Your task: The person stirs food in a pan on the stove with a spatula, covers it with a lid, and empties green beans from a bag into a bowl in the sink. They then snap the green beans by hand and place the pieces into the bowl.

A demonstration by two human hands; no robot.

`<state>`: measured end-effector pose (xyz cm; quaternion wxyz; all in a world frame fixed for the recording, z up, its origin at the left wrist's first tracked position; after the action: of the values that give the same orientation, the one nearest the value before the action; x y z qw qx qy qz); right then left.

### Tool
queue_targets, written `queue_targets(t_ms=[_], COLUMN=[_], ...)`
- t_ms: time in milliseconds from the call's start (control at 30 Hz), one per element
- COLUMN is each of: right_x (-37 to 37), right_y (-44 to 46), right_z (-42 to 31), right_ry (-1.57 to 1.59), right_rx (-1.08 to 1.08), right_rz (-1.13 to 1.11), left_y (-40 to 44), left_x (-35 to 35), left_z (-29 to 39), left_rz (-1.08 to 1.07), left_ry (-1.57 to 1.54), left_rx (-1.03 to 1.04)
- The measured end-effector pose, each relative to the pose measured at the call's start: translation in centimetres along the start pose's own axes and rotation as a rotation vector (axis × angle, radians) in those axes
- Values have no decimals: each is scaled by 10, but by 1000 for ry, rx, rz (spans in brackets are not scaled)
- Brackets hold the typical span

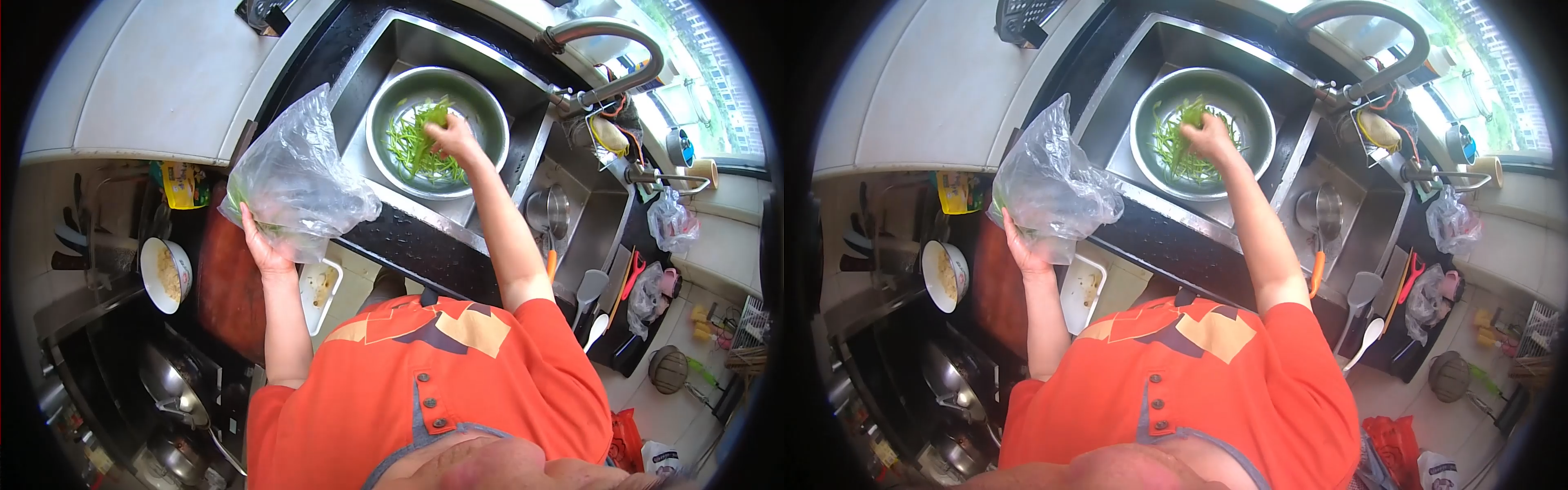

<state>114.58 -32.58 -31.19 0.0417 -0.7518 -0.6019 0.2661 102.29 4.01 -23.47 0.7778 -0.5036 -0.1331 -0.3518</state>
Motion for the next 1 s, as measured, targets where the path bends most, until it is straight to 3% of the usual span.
queue_targets(t_ms=[67,133,200,267,300,433,533,667,867,1000], right_x=[-3,-45,-71,-79,-77,-43,-22,-41,-27,14], right_y=[20,23,55,74,73,85,89,87,105,124], right_z=[7,-6,25,50,40,51,74,59,29,33], right_ry=[-549,-449,-353,-317,-402,-491,-752,-631,-514,-657], right_rx=[-452,-376,-267,-166,-250,-239,-192,-187,-327,-386], right_rz=[239,448,517,494,516,362,311,477,448,342], left_y=[-2,-4,-7,-7,-7,-9,-9,-9,2,-4], left_x=[4,4,0,-5,-5,-4,-1,7,4,15], left_z=[0,0,-1,-5,-10,-31,-41,-32,-29,-34], left_rz=[-9,-6,0,-25,-57,-86,-104,-138,-125,-198], left_ry=[-5,-8,5,17,26,11,13,2,-25,-65], left_rx=[-5,-4,-31,-58,-81,-177,-240,-231,-241,-323])
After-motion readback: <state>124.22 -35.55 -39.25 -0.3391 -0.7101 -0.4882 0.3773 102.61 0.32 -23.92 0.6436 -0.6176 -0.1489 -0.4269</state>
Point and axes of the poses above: each hand's wrist, its own y-axis towards the middle knuckle, its own x-axis out of the palm, z = x × y, the point moved 10 cm from there along y, towards the middle knuckle, and after that the axes turned 14 degrees about z, right-handed, at the moved point
